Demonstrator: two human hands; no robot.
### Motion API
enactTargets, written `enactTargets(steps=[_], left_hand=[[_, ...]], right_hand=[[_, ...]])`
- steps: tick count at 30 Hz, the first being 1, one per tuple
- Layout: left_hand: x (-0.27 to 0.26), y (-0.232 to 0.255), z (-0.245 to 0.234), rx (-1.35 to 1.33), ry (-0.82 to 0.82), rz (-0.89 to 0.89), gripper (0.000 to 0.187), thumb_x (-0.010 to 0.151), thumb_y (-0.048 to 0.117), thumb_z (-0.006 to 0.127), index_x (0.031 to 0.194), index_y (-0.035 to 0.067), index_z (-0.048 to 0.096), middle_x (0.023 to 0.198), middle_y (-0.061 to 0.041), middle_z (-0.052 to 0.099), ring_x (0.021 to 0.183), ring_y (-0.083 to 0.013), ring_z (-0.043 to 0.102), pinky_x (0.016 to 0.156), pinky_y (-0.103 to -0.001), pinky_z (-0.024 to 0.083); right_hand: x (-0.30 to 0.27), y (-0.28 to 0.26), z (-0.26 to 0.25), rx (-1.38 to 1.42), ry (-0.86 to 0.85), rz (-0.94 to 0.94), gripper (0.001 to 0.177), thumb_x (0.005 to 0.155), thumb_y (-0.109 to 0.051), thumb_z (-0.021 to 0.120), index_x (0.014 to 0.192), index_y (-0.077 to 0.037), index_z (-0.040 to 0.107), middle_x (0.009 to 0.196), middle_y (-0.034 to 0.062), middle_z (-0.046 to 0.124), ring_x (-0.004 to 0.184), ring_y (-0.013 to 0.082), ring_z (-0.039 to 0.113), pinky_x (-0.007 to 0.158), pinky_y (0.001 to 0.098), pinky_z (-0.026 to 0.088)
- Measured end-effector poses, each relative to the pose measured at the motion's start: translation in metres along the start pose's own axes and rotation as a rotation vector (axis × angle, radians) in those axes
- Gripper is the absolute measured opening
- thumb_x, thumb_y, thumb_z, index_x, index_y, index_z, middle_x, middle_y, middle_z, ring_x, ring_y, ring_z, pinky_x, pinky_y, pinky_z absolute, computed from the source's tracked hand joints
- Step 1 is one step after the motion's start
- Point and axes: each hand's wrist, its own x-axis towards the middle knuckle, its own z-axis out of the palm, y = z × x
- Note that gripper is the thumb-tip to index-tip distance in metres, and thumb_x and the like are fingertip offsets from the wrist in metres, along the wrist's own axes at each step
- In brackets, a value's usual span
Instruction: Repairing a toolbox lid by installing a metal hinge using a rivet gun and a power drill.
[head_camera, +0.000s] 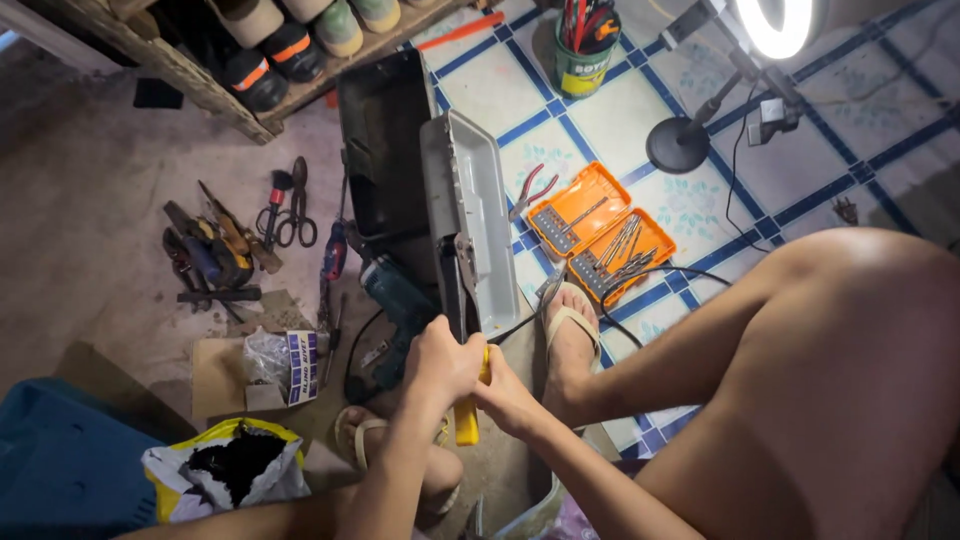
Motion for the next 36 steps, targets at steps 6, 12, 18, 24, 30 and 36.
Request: enactTargets(steps=[6,12,18,24,30,36], left_hand=[[-0.011,0.021,-0.032,-0.137,-0.060,-0.022,0.044,0.079,0.034,0.069,0.105,-0.001,0.067,0.104,-0.029,0.074,0.100,-0.0405,0.073,0.086,-0.045,0.057],[-0.006,0.013,-0.051,-0.212,0.037,0.147,0.051,0.078,0.029,0.073,0.111,-0.010,0.069,0.098,-0.026,0.073,0.091,-0.0303,0.070,0.078,-0.039,0.055],[0.035,0.004,-0.071,-0.341,-0.122,0.222,0.066,0.075,0.020,0.077,0.133,-0.005,0.060,0.096,-0.010,0.072,0.085,-0.0149,0.067,0.074,-0.029,0.052],[0.027,0.012,-0.064,-0.298,-0.176,0.102,0.059,0.074,0.016,0.076,0.128,-0.004,0.063,0.088,-0.013,0.071,0.072,-0.0185,0.065,0.065,-0.033,0.052],[0.002,0.004,-0.022,-0.518,0.050,0.212,0.063,0.073,0.017,0.075,0.131,0.000,0.058,0.093,-0.010,0.075,0.078,-0.0144,0.069,0.070,-0.028,0.056],[0.016,-0.017,-0.008,-0.779,-0.060,0.007,0.055,0.080,0.022,0.073,0.128,0.001,0.056,0.097,-0.009,0.071,0.088,-0.0157,0.067,0.079,-0.027,0.053]], right_hand=[[0.016,0.027,-0.013,0.224,-0.009,0.027,0.055,0.091,-0.054,0.061,0.117,-0.006,0.053,0.090,0.0034,0.057,0.071,0.0109,0.054,0.058,0.0253,0.045],[0.012,0.010,0.004,0.185,0.113,0.143,0.049,0.102,-0.055,0.045,0.095,-0.008,0.059,0.063,0.0017,0.050,0.049,0.0125,0.048,0.044,0.0282,0.042],[-0.007,-0.040,0.018,0.069,0.209,0.147,0.053,0.104,-0.053,0.043,0.090,-0.004,0.057,0.053,0.0037,0.048,0.039,0.0146,0.047,0.038,0.0314,0.040],[-0.001,-0.040,0.027,0.217,0.147,0.214,0.054,0.103,-0.055,0.044,0.089,-0.005,0.059,0.054,0.0044,0.048,0.038,0.0154,0.045,0.037,0.0318,0.039],[-0.004,-0.037,0.020,0.351,0.179,0.306,0.055,0.099,-0.057,0.049,0.092,-0.005,0.064,0.060,0.0031,0.050,0.044,0.0149,0.046,0.040,0.0311,0.038],[-0.006,-0.014,0.017,0.137,0.039,0.089,0.068,0.095,-0.060,0.057,0.125,0.000,0.048,0.097,0.0082,0.053,0.084,0.0154,0.051,0.070,0.0291,0.043]])
